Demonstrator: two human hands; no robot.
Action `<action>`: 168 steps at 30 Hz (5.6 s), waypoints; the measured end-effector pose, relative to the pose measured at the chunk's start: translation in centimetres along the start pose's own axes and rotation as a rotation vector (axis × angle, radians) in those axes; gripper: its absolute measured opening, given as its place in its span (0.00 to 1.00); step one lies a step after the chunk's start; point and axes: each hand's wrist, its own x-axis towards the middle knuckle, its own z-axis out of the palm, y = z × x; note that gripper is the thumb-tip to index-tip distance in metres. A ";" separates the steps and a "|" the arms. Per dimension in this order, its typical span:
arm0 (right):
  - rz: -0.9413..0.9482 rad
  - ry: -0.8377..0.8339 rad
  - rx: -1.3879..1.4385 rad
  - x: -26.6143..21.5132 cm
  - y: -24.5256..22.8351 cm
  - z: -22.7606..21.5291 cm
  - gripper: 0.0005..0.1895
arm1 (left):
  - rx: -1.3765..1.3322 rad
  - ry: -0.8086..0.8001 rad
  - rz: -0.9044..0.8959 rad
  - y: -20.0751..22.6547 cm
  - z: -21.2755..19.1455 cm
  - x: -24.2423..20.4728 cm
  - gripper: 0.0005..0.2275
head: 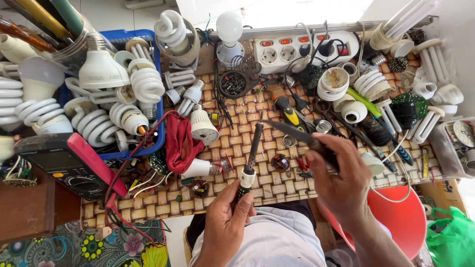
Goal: The person repairs a small electronic circuit board by soldering wires to its terminals. They use a soldering iron and solder wire to attach red and white wires to the board, then inspect the connections.
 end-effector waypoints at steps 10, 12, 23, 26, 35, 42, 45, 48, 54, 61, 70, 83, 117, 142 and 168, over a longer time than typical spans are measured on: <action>-0.043 0.040 -0.211 0.4 0.1 -0.6 0.14 | 0.064 -0.016 0.022 -2.3 0.9 -0.7 0.18; -0.017 0.067 -0.148 0.1 -0.1 -1.2 0.13 | 0.116 -0.001 0.030 -2.5 1.2 -0.6 0.18; -0.014 0.003 -0.006 1.5 0.3 -0.3 0.12 | -0.019 -0.077 0.005 -2.2 0.7 -0.4 0.13; 0.041 -0.045 -0.035 1.5 1.5 0.4 0.13 | -0.088 -0.090 -0.002 -2.8 0.5 -0.3 0.14; 0.051 -0.060 -0.005 1.6 1.3 1.2 0.14 | -0.314 -0.154 -0.075 -3.0 -0.4 0.2 0.15; 0.037 -0.075 -0.011 1.6 1.9 2.6 0.13 | -0.541 -0.121 -0.209 -5.6 -0.4 0.4 0.19; 0.114 -0.020 0.000 1.9 0.5 1.5 0.13 | -0.529 -0.117 -0.136 -5.3 -0.6 0.4 0.19; 0.026 -0.075 0.104 2.6 -0.7 1.5 0.11 | -0.668 -0.171 -0.215 -5.4 -0.9 0.1 0.20; 0.023 -0.061 0.090 1.8 0.5 1.8 0.13 | -0.397 -0.091 -0.205 -2.8 -0.5 0.3 0.16; 0.072 -0.070 0.080 2.9 -0.1 2.3 0.13 | -0.505 -0.060 -0.137 -3.6 -0.2 0.1 0.18; 0.079 -0.081 0.077 3.2 -0.5 2.8 0.13 | -0.449 -0.083 -0.018 -3.3 -0.6 0.2 0.15; 0.057 -0.127 0.131 2.3 -0.2 3.0 0.14 | -0.653 -0.166 -0.137 -5.0 -0.9 -0.6 0.22; 0.056 -0.153 0.107 1.7 -0.9 4.4 0.15 | -1.151 -0.345 -0.273 -5.8 -1.6 0.1 0.21; 0.104 -0.202 0.223 2.4 -2.7 4.8 0.15 | -1.453 -0.550 -0.348 -7.5 -2.2 0.2 0.20; 0.295 -0.602 -0.328 5.4 -3.0 7.6 0.14 | -0.485 0.207 -0.084 -3.4 -2.8 1.7 0.13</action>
